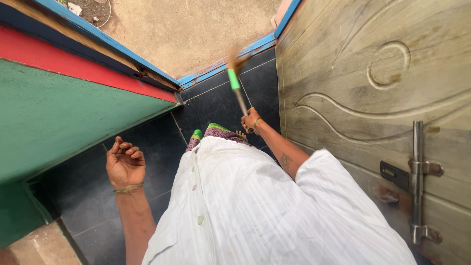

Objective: The person sweeps the floor near a doorway using a broom by hand, moving the broom across the dark tiles and over the threshold.

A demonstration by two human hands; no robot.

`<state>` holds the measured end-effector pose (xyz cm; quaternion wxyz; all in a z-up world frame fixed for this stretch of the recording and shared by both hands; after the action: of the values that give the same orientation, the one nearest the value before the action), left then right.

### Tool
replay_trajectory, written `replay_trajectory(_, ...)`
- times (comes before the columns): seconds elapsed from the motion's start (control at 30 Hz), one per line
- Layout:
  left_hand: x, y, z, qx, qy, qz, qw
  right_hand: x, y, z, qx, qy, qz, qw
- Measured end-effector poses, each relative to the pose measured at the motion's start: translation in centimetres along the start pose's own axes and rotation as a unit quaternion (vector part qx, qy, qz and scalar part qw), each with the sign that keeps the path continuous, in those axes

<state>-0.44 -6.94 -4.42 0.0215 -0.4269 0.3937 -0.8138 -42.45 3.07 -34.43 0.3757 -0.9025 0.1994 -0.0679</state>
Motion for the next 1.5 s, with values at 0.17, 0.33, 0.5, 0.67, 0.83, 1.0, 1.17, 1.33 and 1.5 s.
replay_trajectory(0.17,0.9,1.2,0.0,-0.021,0.019,-0.04,0.999,0.3,-5.0,-4.0,-0.059,0.034,-0.078,0.995)
replay_trajectory(0.33,1.0,1.0,0.0,-0.025,0.01,-0.032,0.999,1.4,-7.9,-6.8,-0.142,-0.039,-0.035,0.988)
replay_trajectory(0.5,-0.8,-0.7,0.7,-0.011,-0.003,-0.024,1.0,1.9,-6.0,-4.8,-0.12,-0.054,0.004,0.991)
replay_trajectory(0.67,-3.7,-2.3,2.0,0.012,-0.016,-0.015,1.0,5.6,-4.3,-0.4,-0.028,-0.03,0.005,0.999)
replay_trajectory(0.83,-5.4,-2.6,2.5,0.001,-0.038,-0.017,0.999,8.9,-8.0,0.1,0.038,0.024,-0.114,0.992)
replay_trajectory(1.0,-5.4,-1.3,2.6,-0.004,-0.038,-0.054,0.998,9.8,-12.8,-2.8,-0.024,-0.003,-0.168,0.985)
replay_trajectory(1.17,-4.2,0.0,1.7,-0.034,-0.036,-0.08,0.996,10.4,-12.5,-1.0,-0.003,0.022,-0.162,0.987)
replay_trajectory(1.33,-2.0,0.4,0.7,-0.042,0.015,-0.078,0.996,6.7,-6.8,1.4,0.115,0.156,-0.127,0.973)
replay_trajectory(1.5,7.3,-2.3,-2.5,-0.113,0.282,-0.176,0.936,2.0,-4.2,-2.2,-0.039,-0.013,-0.01,0.999)
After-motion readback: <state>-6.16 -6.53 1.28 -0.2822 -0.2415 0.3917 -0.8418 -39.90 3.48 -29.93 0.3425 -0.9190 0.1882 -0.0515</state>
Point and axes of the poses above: each hand's wrist, its own y-axis towards the middle knuckle, its own x-axis out of the palm, z = x × y, the point moved 7 cm from there along y, towards the middle knuckle, and after that the axes turned 15 degrees about -x, right-handed, at the moved point
